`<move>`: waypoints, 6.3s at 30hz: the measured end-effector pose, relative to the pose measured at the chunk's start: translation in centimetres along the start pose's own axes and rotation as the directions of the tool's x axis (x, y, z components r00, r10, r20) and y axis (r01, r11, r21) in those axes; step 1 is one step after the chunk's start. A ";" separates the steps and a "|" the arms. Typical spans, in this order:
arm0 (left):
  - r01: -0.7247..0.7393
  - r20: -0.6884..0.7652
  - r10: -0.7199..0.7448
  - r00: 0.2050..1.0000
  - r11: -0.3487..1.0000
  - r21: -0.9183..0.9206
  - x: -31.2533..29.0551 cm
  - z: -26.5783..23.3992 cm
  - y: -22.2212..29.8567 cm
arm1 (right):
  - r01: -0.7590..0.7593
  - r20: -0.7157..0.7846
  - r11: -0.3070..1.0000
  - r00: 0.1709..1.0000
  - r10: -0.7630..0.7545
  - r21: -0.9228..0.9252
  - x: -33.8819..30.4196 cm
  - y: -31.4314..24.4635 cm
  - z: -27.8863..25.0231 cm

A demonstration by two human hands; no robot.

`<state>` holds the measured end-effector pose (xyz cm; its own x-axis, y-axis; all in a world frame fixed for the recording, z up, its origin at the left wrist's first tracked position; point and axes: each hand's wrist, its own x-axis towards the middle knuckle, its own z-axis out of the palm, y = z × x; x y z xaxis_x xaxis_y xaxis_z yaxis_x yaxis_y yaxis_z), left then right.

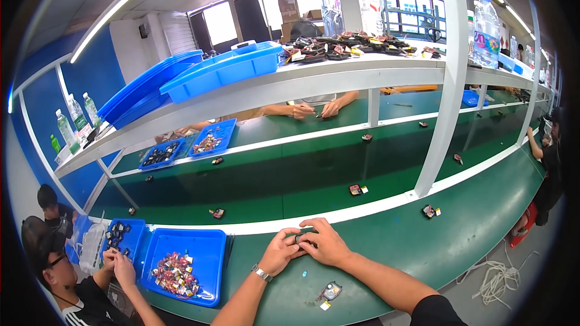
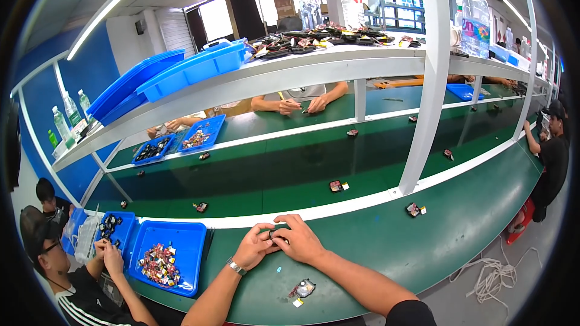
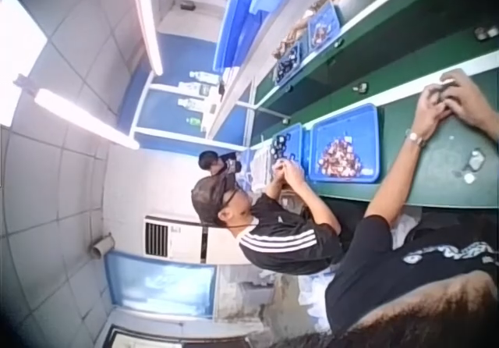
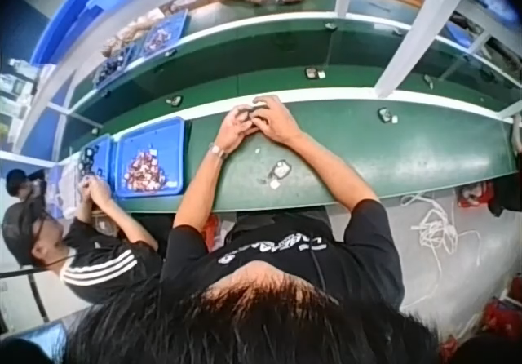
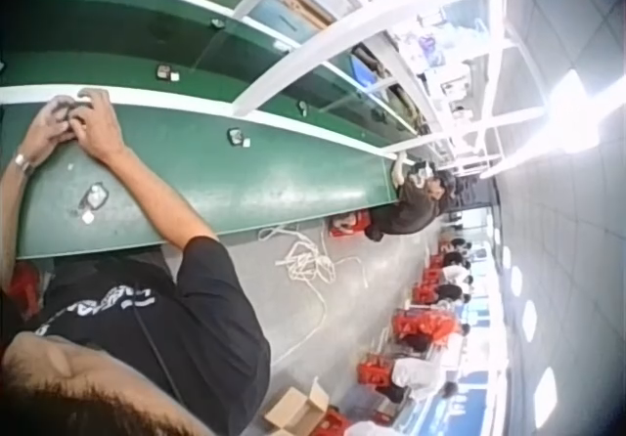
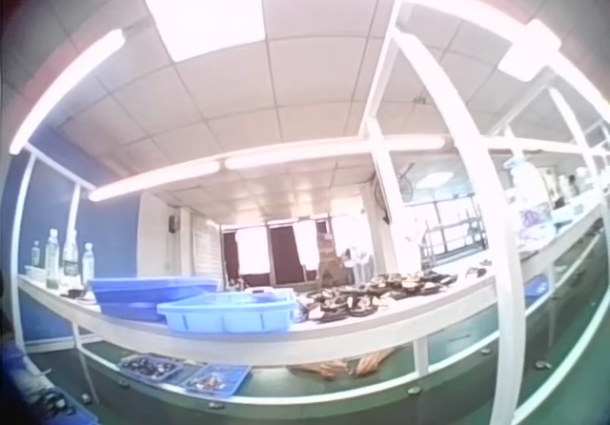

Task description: Assemble small electronic or mechanical parts at a factory workstation.

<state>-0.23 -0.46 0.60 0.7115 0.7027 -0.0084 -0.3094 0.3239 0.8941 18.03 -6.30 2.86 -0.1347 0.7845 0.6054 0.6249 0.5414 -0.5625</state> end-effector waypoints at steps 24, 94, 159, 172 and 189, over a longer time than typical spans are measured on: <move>0.050 0.009 -0.050 0.999 0.999 0.005 0.0 -0.1 -0.1 | -0.040 -0.078 0.999 0.996 0.039 -0.007 -1.1 -0.6 0.8; -0.162 0.077 0.175 0.982 0.975 -0.152 0.1 -0.3 -1.5 | 0.022 -0.243 1.000 0.970 -0.021 0.000 -0.7 -2.0 0.9; -0.136 -0.292 0.240 0.926 0.933 0.334 0.8 1.2 -2.4 | -0.272 -0.123 0.932 0.944 0.307 0.239 -0.2 0.0 2.0; -0.305 -0.401 0.510 0.761 0.827 0.473 1.5 -2.0 -1.1 | -0.611 -0.365 0.763 0.773 0.519 -0.211 7.7 15.0 -2.5; -0.226 -0.582 0.412 0.701 0.902 0.367 1.8 -4.0 -0.2 | -0.254 0.093 0.957 0.959 0.268 -0.139 9.2 6.9 6.2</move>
<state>-1.42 3.24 -1.43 0.0038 0.9948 0.1022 -0.2087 -0.0992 0.9729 16.34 6.51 1.03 -0.0328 0.9256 0.3772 0.7393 0.2764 -0.6141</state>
